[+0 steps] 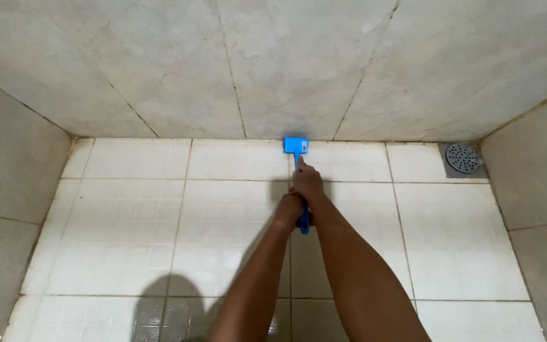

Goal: The person uses a blue scrubbing brush to clean the grout lines between white floor tiles in a shower. They scrub the corner and along the base of the wall, moving systematically along the grout lines.

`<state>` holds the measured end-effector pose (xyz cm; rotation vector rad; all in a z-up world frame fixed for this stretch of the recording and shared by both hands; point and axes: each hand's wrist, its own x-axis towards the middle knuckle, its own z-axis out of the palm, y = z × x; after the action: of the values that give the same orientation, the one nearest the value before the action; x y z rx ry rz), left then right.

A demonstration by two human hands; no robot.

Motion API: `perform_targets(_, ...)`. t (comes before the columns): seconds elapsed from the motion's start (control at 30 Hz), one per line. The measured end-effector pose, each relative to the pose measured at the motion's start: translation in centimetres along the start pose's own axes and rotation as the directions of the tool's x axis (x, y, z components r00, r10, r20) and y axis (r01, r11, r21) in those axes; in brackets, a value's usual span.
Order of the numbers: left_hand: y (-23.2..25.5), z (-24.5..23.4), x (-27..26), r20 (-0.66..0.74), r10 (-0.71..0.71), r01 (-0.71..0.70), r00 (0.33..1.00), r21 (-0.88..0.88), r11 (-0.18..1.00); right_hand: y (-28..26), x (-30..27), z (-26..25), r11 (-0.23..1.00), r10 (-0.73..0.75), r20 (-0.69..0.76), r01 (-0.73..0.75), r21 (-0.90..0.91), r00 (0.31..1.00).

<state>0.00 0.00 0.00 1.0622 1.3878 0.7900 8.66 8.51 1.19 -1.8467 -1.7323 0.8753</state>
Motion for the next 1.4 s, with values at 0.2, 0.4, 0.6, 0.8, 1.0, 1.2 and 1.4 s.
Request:
perform_targets(0.2, 9.1, -0.6, -6.3, 0.050, -0.205, 0.210, 0.977, -0.121, 0.970, -5.5, -4.2, -4.8, 0.983, 0.117, 0.101, -0.130, 0.130, 0.988)
perform_targets(0.4, 3.6, -0.1, -1.4, 0.032, -0.206, 0.207, 0.978, -0.234, 0.950, 0.9, -0.4, -1.0, 0.972, -0.197, -0.108, 0.179, -0.153, 0.974)
perform_targets(0.6, 8.2, -1.3, -5.4, 0.066, -0.220, 0.229, 0.973, -0.172, 0.958, -5.7, -4.3, -5.6, 0.986, 0.116, 0.032, -0.112, -0.120, 0.993)
perform_targets(0.8, -0.7, -0.1, 1.1, 0.090, 0.228, -0.245, 0.969, 0.411, 0.878, -5.2, -2.8, -3.4, 0.964, 0.148, -0.048, -0.155, -0.216, 0.988)
perform_targets(1.0, 5.9, -1.3, -1.4, 0.108, -0.302, 0.303, 0.947, 0.008, 0.953, -5.2, -1.6, -3.5, 0.913, 0.224, -0.032, -0.221, -0.344, 0.974)
perform_targets(1.2, 6.3, -2.3, -1.8, 0.095, -0.263, 0.238, 0.960, 0.211, 0.948, -7.6, -1.7, -4.1, 0.899, 0.267, -0.024, -0.258, -0.353, 0.963)
perform_targets(1.4, 6.1, -2.0, -1.7, 0.132, -0.119, 0.091, 0.984, 0.204, 0.975, -4.4, -1.0, -3.9, 0.933, 0.174, 0.015, -0.160, -0.322, 0.985)
